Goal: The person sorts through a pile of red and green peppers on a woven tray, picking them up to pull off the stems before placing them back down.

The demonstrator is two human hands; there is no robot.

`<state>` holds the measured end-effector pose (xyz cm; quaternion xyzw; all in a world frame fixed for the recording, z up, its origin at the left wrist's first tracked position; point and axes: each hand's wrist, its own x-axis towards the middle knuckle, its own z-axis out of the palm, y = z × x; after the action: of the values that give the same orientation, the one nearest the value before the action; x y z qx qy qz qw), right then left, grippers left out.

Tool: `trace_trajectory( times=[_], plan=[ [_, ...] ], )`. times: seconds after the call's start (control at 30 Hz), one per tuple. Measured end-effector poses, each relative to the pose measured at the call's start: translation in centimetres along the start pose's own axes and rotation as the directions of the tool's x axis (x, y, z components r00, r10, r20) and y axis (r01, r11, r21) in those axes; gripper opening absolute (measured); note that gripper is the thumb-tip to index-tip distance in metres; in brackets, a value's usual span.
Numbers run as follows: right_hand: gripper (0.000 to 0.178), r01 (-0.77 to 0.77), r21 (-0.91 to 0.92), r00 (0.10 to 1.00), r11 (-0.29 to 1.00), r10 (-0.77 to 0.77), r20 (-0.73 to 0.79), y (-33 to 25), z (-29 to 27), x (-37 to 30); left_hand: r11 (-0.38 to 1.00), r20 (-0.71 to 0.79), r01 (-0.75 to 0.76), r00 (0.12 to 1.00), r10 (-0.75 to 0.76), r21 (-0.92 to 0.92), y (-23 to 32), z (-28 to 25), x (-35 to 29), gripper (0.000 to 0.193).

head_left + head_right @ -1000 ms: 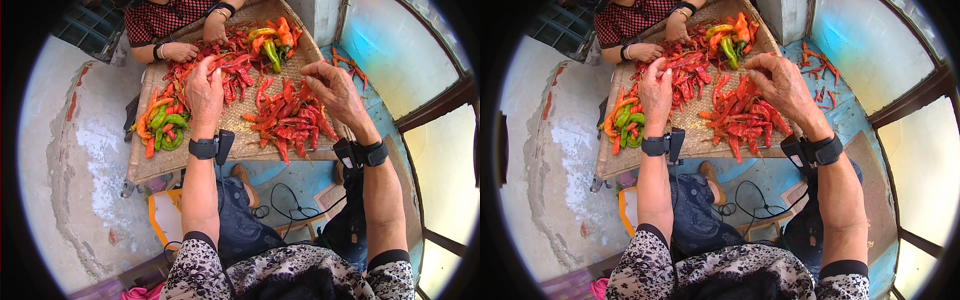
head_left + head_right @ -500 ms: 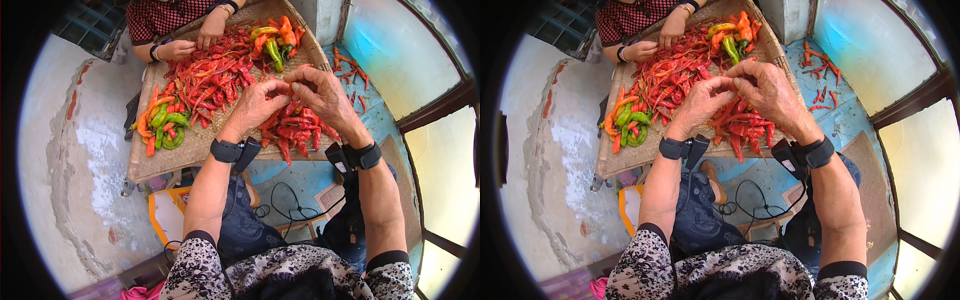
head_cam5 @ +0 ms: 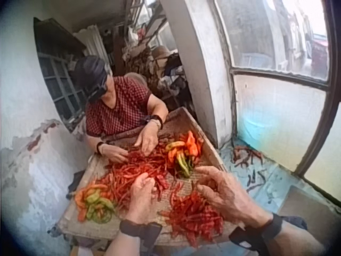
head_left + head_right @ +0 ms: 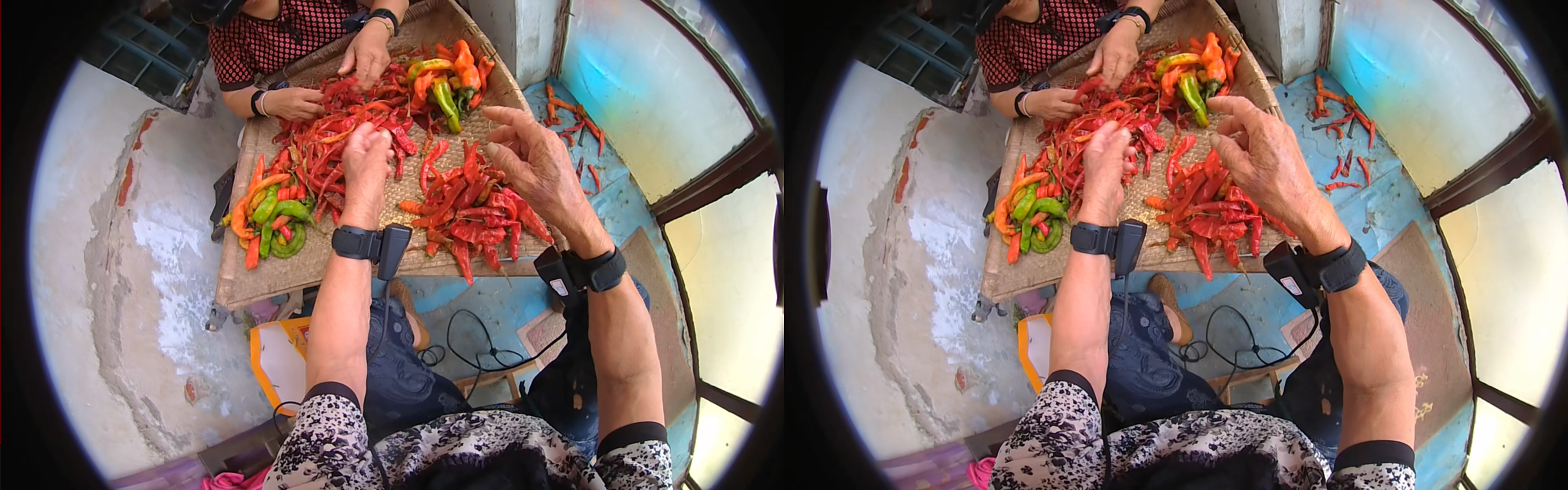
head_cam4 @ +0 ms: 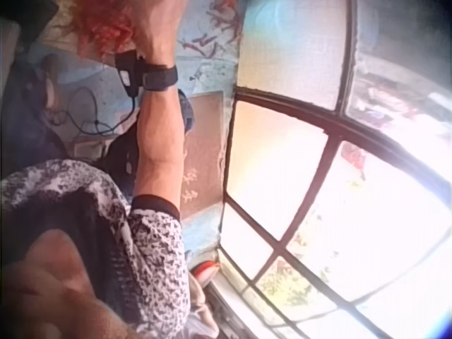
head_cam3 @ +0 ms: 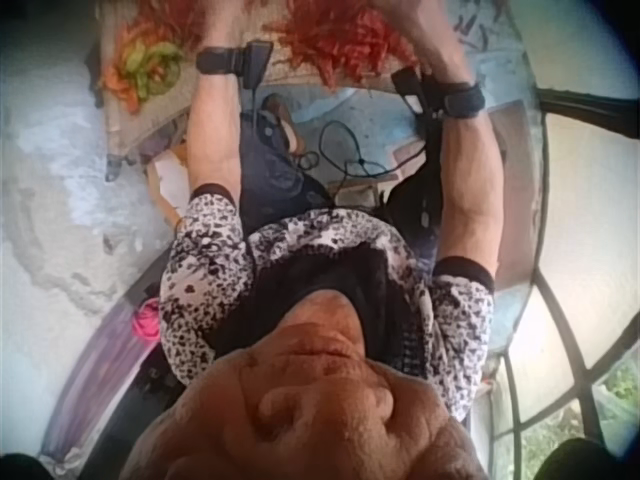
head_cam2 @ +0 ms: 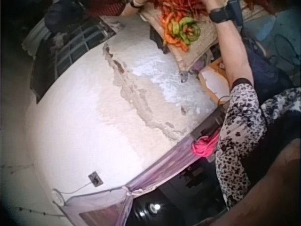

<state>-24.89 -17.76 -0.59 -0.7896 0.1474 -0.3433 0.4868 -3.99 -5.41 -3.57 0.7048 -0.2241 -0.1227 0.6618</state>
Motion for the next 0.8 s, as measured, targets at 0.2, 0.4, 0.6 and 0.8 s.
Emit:
trace_trajectory(
  times=[0.2, 0.4, 0.6, 0.8],
  plan=[
    [0.030, 0.009, -0.081, 1.000, 0.997, -0.007, 0.018, -0.4, -0.7, -0.1, 0.433, 0.577, -0.532, 0.816, 0.034, 0.727, -2.6, 1.2, -1.7, 0.022],
    [0.029, 0.032, -0.125, 0.999, 0.992, -0.030, 0.017, 0.0, -0.8, 0.1, 0.361, 0.686, -0.685, 0.712, 0.147, 0.633, -4.1, 0.4, -1.8, 0.026],
    [0.031, 0.097, -0.164, 0.995, 0.982, -0.094, 0.026, 0.8, -0.5, 0.0, 0.470, 0.585, -0.532, 0.810, 0.041, 0.704, -3.5, 0.2, -1.5, 0.030],
    [0.026, 0.059, -0.144, 0.998, 0.988, -0.055, 0.031, 0.3, -0.5, 0.0, 0.426, 0.408, -0.504, 0.862, 0.301, 0.751, -1.3, -1.3, -0.4, 0.033]
  ],
)
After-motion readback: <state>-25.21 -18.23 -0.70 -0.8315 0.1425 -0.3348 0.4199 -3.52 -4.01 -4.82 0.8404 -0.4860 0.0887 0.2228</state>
